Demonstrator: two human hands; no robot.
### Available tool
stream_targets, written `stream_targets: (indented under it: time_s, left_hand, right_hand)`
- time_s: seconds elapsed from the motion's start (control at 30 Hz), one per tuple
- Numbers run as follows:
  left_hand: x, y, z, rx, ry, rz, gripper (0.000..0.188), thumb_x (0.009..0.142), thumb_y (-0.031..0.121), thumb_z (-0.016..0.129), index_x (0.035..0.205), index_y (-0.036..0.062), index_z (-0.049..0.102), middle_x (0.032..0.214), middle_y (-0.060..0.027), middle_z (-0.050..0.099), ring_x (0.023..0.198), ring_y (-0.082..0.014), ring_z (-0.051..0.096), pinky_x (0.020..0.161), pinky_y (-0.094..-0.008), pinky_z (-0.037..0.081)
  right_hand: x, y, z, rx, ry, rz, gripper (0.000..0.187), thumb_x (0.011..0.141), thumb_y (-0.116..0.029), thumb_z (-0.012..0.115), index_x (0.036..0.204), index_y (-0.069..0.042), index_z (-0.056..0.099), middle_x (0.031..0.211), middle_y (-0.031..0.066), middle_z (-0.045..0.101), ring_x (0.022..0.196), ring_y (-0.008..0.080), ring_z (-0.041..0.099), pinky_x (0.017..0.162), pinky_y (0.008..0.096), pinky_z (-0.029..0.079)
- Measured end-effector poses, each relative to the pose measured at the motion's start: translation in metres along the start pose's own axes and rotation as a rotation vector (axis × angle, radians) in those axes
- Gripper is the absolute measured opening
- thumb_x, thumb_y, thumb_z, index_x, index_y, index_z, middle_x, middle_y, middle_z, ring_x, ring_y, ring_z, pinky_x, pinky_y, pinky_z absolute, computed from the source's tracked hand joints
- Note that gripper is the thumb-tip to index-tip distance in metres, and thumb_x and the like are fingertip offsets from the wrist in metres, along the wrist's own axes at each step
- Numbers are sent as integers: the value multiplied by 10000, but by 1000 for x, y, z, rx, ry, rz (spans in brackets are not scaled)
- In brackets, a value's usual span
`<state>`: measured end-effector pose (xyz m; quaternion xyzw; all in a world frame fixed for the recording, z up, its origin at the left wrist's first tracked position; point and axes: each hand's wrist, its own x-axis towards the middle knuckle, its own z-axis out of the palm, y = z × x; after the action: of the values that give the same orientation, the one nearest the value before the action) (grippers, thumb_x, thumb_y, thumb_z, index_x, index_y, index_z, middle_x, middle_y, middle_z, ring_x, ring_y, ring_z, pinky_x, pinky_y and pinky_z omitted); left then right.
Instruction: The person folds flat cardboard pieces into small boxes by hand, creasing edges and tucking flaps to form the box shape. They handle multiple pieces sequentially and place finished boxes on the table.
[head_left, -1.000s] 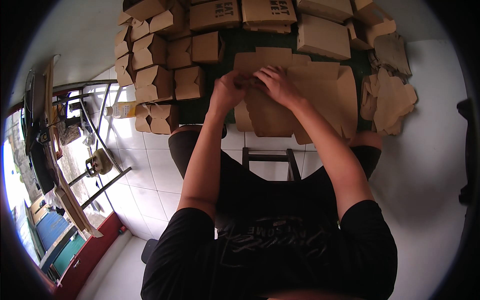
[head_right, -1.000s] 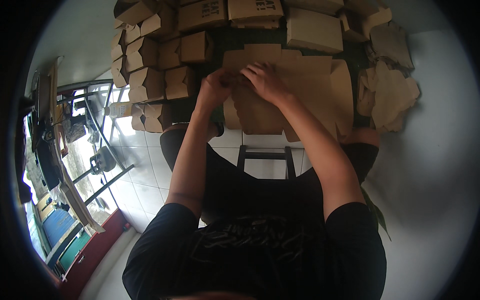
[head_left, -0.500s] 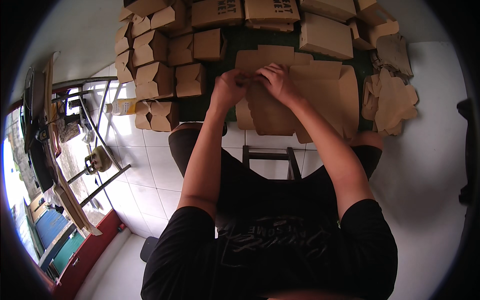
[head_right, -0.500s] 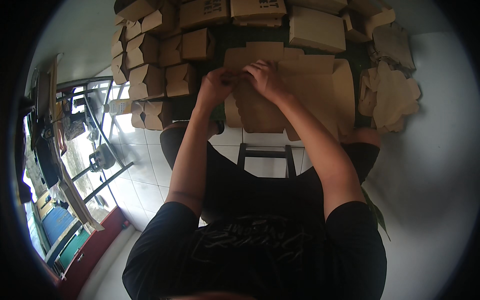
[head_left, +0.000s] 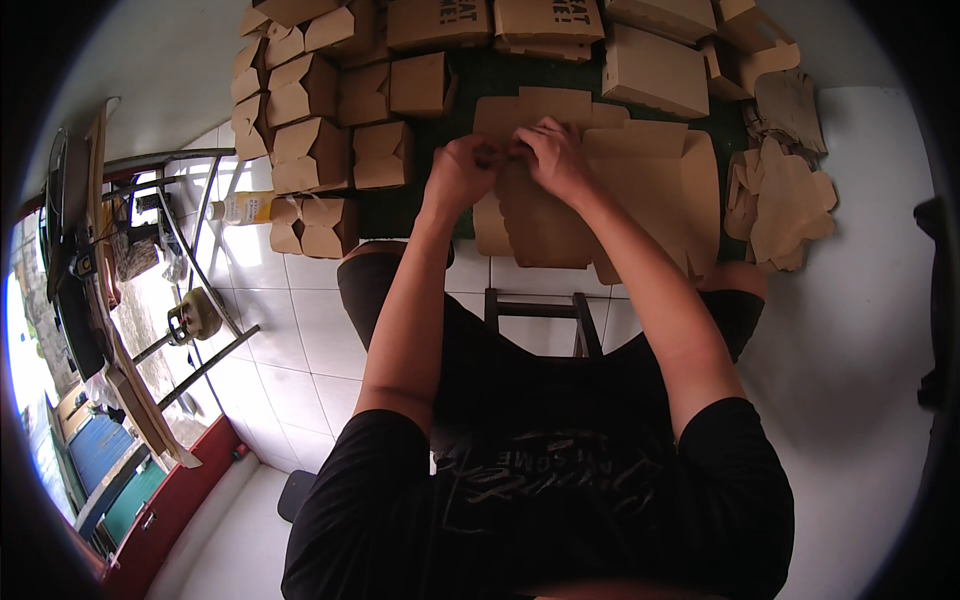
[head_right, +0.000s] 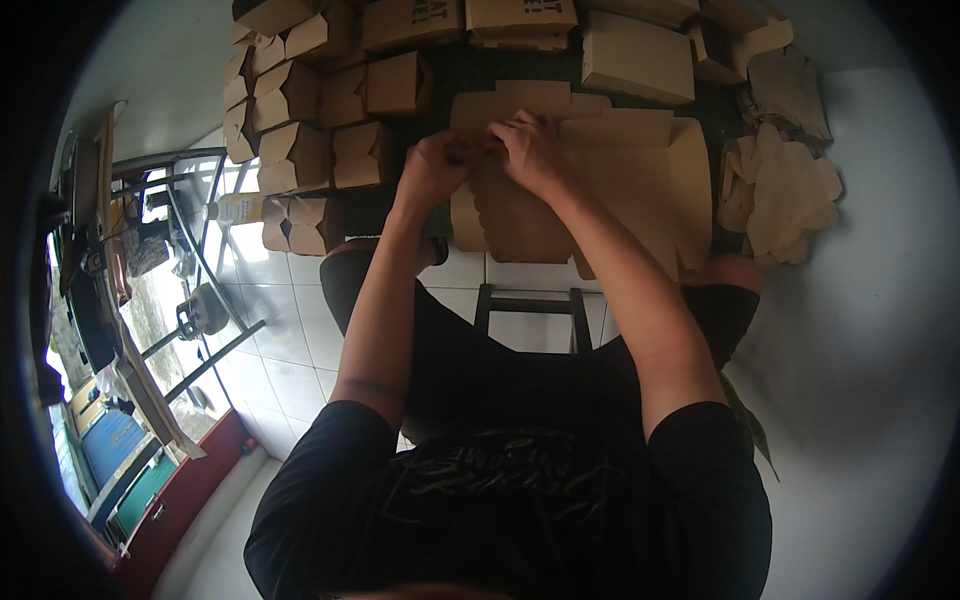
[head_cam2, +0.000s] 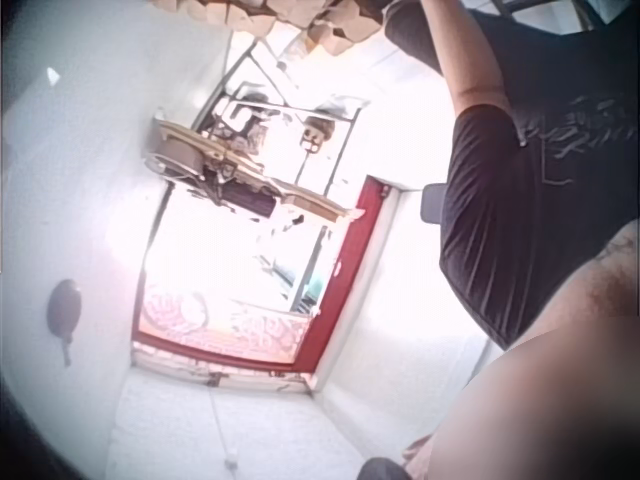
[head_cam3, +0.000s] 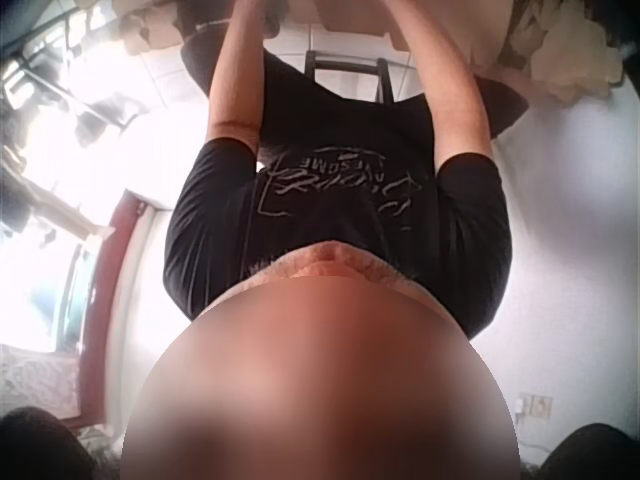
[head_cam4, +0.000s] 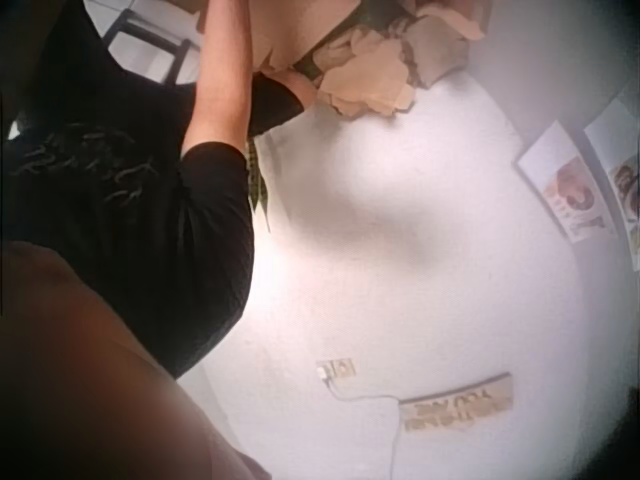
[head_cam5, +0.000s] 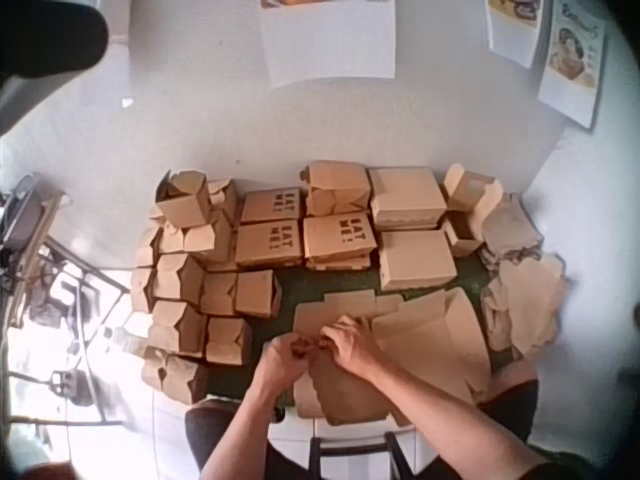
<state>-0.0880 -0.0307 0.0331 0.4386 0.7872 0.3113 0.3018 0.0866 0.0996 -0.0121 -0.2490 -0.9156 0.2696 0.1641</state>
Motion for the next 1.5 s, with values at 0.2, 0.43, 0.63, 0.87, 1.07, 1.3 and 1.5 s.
stream_targets:
  time_s: [0.2, 0.43, 0.63, 0.87, 1.07, 1.3, 1.5]
  left_hand:
    - [0, -1, 1, -13, 31, -3, 336, 913, 234, 905, 1193, 54, 863, 1042, -208, 882, 1034, -337, 883, 868, -410, 684]
    - [2, -2, 1, -16, 7, -1, 340, 909, 221, 907, 1198, 48, 860, 1064, -203, 886, 1057, -321, 883, 890, -406, 686]
    - [1, 0, -2, 6, 4, -9, 325, 897, 196, 918, 1199, 89, 871, 1075, -153, 895, 1035, -302, 885, 904, -400, 685]
    - [0, -4, -11, -31, 31, 20, 328, 872, 163, 914, 1193, 111, 876, 1063, -105, 893, 1020, -245, 881, 920, -383, 681]
    - [-2, -7, -10, -81, 15, 57, 329, 872, 130, 886, 1200, 112, 875, 1054, -87, 894, 1013, -228, 878, 925, -382, 678]
    - [-1, -7, -8, -37, 25, 46, 284, 900, 148, 870, 1179, 100, 894, 1063, -104, 895, 1026, -256, 880, 930, -382, 676]
    - [-1, -6, -8, -8, 30, 57, 261, 911, 149, 848, 1163, 104, 898, 1053, -135, 883, 1023, -293, 874, 937, -395, 672]
  right_hand:
    - [2, 5, -1, 74, -2, -4, 157, 967, -133, 825, 1117, -174, 801, 1087, -11, 860, 1131, 283, 751, 1026, 522, 484]
    - [3, 9, -5, 89, -66, -14, 163, 1003, -176, 821, 1162, -171, 790, 1090, -5, 839, 1137, 271, 744, 1080, 478, 473]
    - [4, 6, -7, 91, -67, 55, 201, 1000, -196, 842, 1192, -167, 791, 1076, -5, 837, 1156, 274, 752, 1086, 477, 490]
    - [2, 4, -17, 118, 23, -59, 279, 982, -166, 867, 1243, -141, 771, 1129, 44, 853, 1171, 303, 766, 1093, 472, 503]
    - [3, 8, -16, 214, -36, 16, 257, 988, -107, 853, 1233, -98, 778, 1193, 87, 850, 1149, 345, 789, 1042, 482, 589]
    - [10, 17, -12, 202, -126, 34, 207, 1004, -109, 844, 1209, -84, 824, 1200, 123, 831, 1137, 367, 799, 1019, 469, 620]
    - [15, 22, -13, 156, -192, 24, 184, 1022, -145, 824, 1204, -130, 840, 1208, 129, 816, 1165, 380, 781, 1033, 474, 609]
